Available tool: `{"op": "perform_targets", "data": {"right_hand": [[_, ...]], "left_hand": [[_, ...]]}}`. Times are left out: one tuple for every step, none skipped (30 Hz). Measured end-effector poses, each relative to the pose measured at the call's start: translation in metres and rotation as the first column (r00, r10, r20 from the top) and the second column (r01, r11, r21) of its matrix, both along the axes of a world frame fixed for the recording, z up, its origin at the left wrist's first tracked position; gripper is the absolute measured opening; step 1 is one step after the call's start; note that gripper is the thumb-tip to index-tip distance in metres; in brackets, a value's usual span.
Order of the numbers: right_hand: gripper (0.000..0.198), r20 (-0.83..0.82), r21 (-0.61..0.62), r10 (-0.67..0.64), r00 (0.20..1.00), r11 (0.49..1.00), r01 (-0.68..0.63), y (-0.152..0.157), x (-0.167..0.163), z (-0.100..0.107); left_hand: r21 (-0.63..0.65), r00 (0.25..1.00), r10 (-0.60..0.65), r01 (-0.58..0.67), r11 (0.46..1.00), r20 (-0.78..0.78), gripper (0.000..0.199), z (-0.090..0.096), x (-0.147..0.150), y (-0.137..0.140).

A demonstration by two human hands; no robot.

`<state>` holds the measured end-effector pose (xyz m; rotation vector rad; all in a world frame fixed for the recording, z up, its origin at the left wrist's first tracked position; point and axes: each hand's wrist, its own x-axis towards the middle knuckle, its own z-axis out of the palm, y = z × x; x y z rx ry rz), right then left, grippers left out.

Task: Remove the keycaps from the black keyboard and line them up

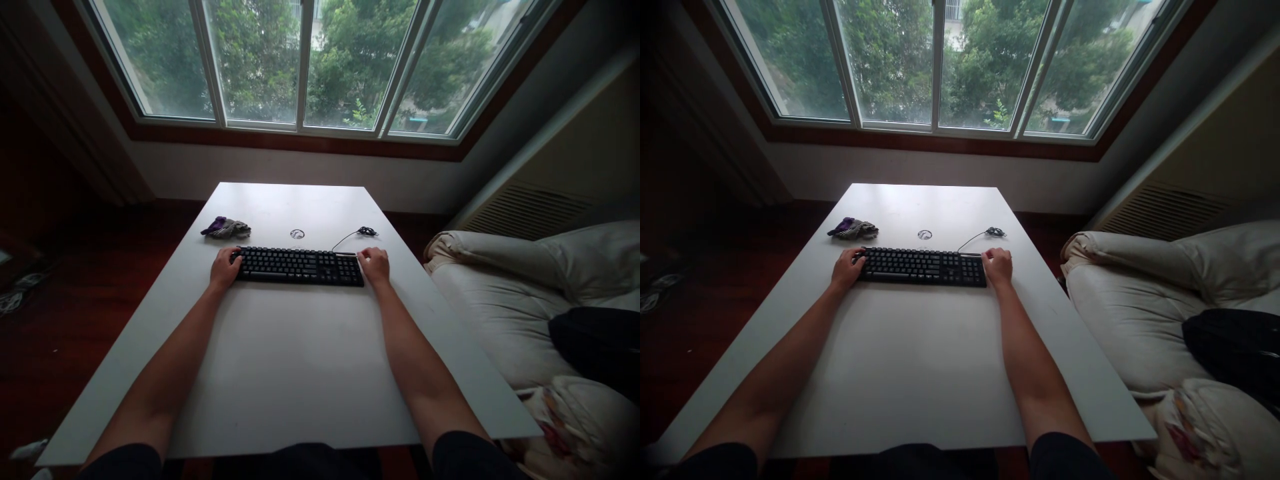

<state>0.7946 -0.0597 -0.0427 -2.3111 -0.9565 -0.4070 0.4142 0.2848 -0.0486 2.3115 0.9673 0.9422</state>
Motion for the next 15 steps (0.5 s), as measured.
{"op": "perform_targets", "data": {"right_hand": [[0.024, 0.012, -0.011, 0.036, 0.999, 0.999, -0.036, 0.006, -0.005, 0.002], [0.023, 0.016, -0.016, 0.057, 0.998, 0.998, -0.057, 0.010, -0.009, 0.003], [0.023, 0.014, -0.020, 0.060, 0.998, 0.998, -0.060, 0.011, -0.009, 0.003], [0.022, 0.006, -0.021, 0.044, 0.999, 0.999, -0.044, 0.009, -0.007, 0.003], [0.022, -0.004, -0.022, 0.012, 1.000, 1.000, -0.012, 0.004, -0.002, 0.002], [0.022, -0.014, -0.023, -0.031, 0.999, 0.999, 0.030, -0.003, 0.003, 0.000], [0.021, -0.018, -0.024, -0.077, 0.997, 0.997, 0.077, -0.009, 0.009, -0.001], [0.021, -0.014, -0.023, -0.119, 0.993, 0.993, 0.119, -0.015, 0.013, -0.003], [0.020, -0.004, -0.020, -0.148, 0.989, 0.989, 0.148, -0.018, 0.015, -0.003], [0.020, 0.010, -0.018, -0.157, 0.988, 0.987, 0.157, -0.018, 0.015, -0.004], [0.020, 0.025, -0.019, -0.143, 0.989, 0.989, 0.143, -0.016, 0.012, -0.003], [0.021, 0.038, -0.025, -0.111, 0.993, 0.993, 0.112, -0.011, 0.008, -0.003], [0.021, 0.046, -0.034, -0.067, 0.997, 0.997, 0.069, -0.004, 0.002, -0.002], [0.021, 0.051, -0.045, -0.026, 0.998, 0.999, 0.028, 0.003, -0.002, -0.001], [0.020, 0.054, -0.052, -0.002, 0.999, 0.999, 0.005, 0.008, -0.005, -0.001]], "left_hand": [[-0.003, 1.000, 0.000, 0.000, 1.000, -0.003, 0.031, 0.000, 0.000, 0.000], [-0.004, 1.000, 0.000, 0.000, 1.000, -0.006, 0.031, 0.000, 0.000, 0.000], [-0.004, 1.000, -0.001, 0.000, 1.000, -0.007, 0.031, 0.001, 0.000, 0.000], [-0.002, 1.000, -0.002, 0.002, 1.000, -0.006, 0.031, 0.001, 0.000, 0.000], [0.000, 1.000, -0.005, 0.005, 1.000, -0.004, 0.031, 0.001, 0.000, 0.000], [0.003, 1.000, -0.006, 0.006, 1.000, 0.000, 0.031, 0.002, 0.000, 0.000], [0.006, 1.000, -0.009, 0.009, 1.000, 0.003, 0.031, 0.002, 0.000, 0.000], [0.007, 1.000, -0.010, 0.010, 1.000, 0.004, 0.030, 0.002, 0.000, 0.000], [0.008, 1.000, -0.011, 0.011, 1.000, 0.003, 0.030, 0.001, 0.000, 0.000], [0.007, 1.000, -0.011, 0.011, 1.000, 0.000, 0.031, 0.001, 0.000, 0.000], [0.006, 1.000, -0.011, 0.011, 1.000, -0.001, 0.031, 0.000, 0.000, 0.000], [0.006, 1.000, -0.010, 0.010, 1.000, -0.001, 0.031, 0.000, 0.000, 0.000], [0.006, 1.000, -0.010, 0.010, 1.000, 0.000, 0.031, -0.001, 0.001, 0.000], [0.006, 1.000, -0.010, 0.010, 1.000, 0.001, 0.031, -0.001, 0.001, 0.000], [0.005, 1.000, -0.009, 0.009, 1.000, 0.001, 0.031, -0.002, 0.001, 0.000]]}}
